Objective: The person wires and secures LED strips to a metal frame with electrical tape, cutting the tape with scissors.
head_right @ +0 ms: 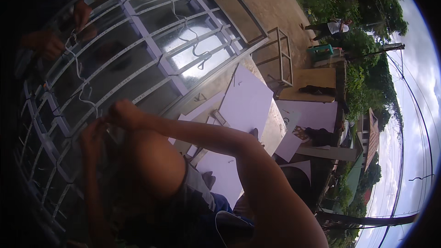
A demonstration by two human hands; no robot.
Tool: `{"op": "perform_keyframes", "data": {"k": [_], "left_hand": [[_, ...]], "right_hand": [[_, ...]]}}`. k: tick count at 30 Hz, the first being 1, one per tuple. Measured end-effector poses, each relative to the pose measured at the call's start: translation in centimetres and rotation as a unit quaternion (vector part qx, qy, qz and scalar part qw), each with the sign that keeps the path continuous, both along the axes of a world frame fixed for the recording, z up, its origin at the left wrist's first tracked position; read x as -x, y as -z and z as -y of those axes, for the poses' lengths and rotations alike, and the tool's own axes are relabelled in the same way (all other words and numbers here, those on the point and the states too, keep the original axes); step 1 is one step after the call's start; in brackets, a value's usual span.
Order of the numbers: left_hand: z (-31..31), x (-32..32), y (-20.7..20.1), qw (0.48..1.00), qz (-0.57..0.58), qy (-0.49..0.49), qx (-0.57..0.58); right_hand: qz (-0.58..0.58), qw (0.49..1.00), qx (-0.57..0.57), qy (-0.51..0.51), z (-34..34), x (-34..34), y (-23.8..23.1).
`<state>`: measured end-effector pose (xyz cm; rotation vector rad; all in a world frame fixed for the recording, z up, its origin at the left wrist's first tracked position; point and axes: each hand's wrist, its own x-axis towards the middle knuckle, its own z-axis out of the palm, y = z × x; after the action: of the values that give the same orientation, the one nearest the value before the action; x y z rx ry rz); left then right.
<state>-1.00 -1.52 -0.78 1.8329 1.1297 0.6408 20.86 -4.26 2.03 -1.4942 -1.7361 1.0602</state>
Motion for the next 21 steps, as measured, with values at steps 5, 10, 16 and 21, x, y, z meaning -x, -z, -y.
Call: {"op": "perform_keyframes", "data": {"k": [5,10,16,21], "left_hand": [[0.0,-1.6,-1.5,0.998,0.06,0.004,0.029],[0.0,-3.3,-3.7,0.994,0.082,-0.004,0.078],[0.0,-2.7,-3.7,0.992,0.096,-0.014,0.077],[0.0,-3.3,-4.7,0.987,0.078,-0.035,0.135]], "right_hand": [[0.051,0.978,-0.196,-0.05,0.4,-1.7,-1.8],[0.154,0.956,-0.232,-0.097,0.5,-3.0,-3.0],[0.17,0.965,-0.179,-0.091,0.4,-1.7,-3.3],[0.036,0.999,0.02,-0.016,-0.5,-3.9,-3.4]]}}
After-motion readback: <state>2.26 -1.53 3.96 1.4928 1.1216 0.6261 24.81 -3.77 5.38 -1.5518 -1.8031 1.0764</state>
